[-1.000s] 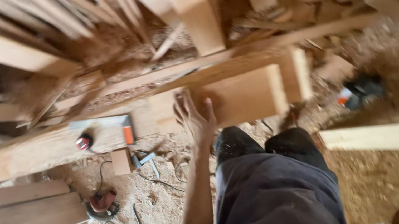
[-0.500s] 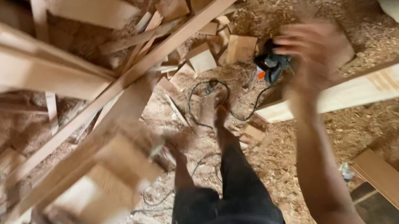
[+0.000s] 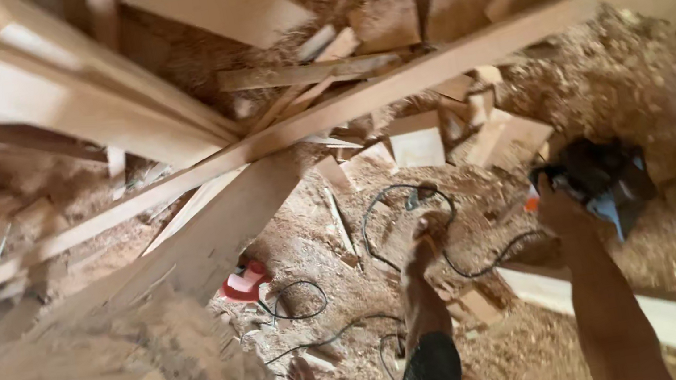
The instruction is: The person cuts wooden boards into shorter blocks using a circular saw while working on the floor of a lumber-filled workshop. They position each board, measure and mark cut lines with a square ruler and pencil, then cut the board with the saw and set the cut piece aside.
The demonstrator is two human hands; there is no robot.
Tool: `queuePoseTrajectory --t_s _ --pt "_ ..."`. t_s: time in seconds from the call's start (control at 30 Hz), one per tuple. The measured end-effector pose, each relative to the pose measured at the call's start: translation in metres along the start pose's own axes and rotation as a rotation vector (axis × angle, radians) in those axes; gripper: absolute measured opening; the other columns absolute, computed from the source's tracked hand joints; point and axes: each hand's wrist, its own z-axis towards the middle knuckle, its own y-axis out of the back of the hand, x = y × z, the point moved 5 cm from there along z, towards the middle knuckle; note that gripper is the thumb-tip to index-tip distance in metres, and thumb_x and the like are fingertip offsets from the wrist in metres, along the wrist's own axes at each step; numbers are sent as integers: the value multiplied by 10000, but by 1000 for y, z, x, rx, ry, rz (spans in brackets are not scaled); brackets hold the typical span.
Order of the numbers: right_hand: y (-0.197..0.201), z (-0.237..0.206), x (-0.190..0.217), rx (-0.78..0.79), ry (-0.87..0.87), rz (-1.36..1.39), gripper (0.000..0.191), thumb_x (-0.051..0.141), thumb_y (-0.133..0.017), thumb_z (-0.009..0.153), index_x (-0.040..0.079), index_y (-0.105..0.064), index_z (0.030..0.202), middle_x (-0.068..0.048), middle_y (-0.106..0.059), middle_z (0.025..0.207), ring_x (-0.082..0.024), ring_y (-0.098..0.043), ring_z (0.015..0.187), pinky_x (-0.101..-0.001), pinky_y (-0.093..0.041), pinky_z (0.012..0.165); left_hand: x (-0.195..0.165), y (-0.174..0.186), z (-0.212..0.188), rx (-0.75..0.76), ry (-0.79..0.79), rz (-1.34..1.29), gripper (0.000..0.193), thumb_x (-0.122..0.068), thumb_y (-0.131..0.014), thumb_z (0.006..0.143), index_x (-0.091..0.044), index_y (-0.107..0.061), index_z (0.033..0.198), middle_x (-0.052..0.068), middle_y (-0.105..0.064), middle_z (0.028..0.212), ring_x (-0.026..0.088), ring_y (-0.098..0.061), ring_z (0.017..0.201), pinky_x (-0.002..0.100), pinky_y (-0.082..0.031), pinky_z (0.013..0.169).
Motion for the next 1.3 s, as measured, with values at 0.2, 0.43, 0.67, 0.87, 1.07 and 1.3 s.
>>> queuePoseTrajectory --t_s 0.2,0.43,0.67,0.87,1.07,1.3 --pt "14 -56 22 43 96 -65 873 187 -548 902 323 -189 1686 -310 -725 1107 -455 -733 971 -558 -581 873 11 8 -27 28 130 -70 431 40 -496 980 77 -454 1408 331 -513 1426 611 -442 1366 716 -403 1027" --pt "16 -184 41 249 107 -25 846 210 -597 850 358 -277 1620 -259 -778 1035 -434 -743 968 -534 -598 887 26 50 -23 -160 -66 -149 542 -147 -653 1001 -132 -445 1501 280 -514 1515 537 -456 1443 689 -389 1042" --pt "-1 -345 59 -250 132 358 748 341 -734 820 332 -482 1524 -227 -773 946 -418 -740 894 -495 -582 809 -16 38 -25 38 388 -439 745 -575 -397 1042 -90 -399 1607 343 -277 1621 449 -422 1399 600 -296 1104" --pt "5 -491 60 -601 -5 612 592 305 -789 798 297 -671 1378 -207 -768 921 -348 -754 817 -460 -574 760 -98 67 5 -2 337 -576 701 -592 -345 1040 -189 -371 1613 241 -238 1698 428 -420 1380 589 -340 1093" --pt "7 -625 92 -769 22 908 545 110 -767 832 149 -696 1371 -141 -766 956 -198 -680 836 -336 -541 771 -110 90 9 -55 333 -657 665 -537 -515 1022 -240 -404 1607 199 -239 1700 487 -429 1253 595 -326 1114" --pt "-17 -705 105 -731 123 1302 541 -67 -670 768 11 -679 1303 -82 -725 931 -130 -641 753 -269 -515 653 -135 90 15 62 297 -715 655 -525 -511 1018 -250 -382 1598 131 -171 1727 482 -393 1226 601 -315 1118"
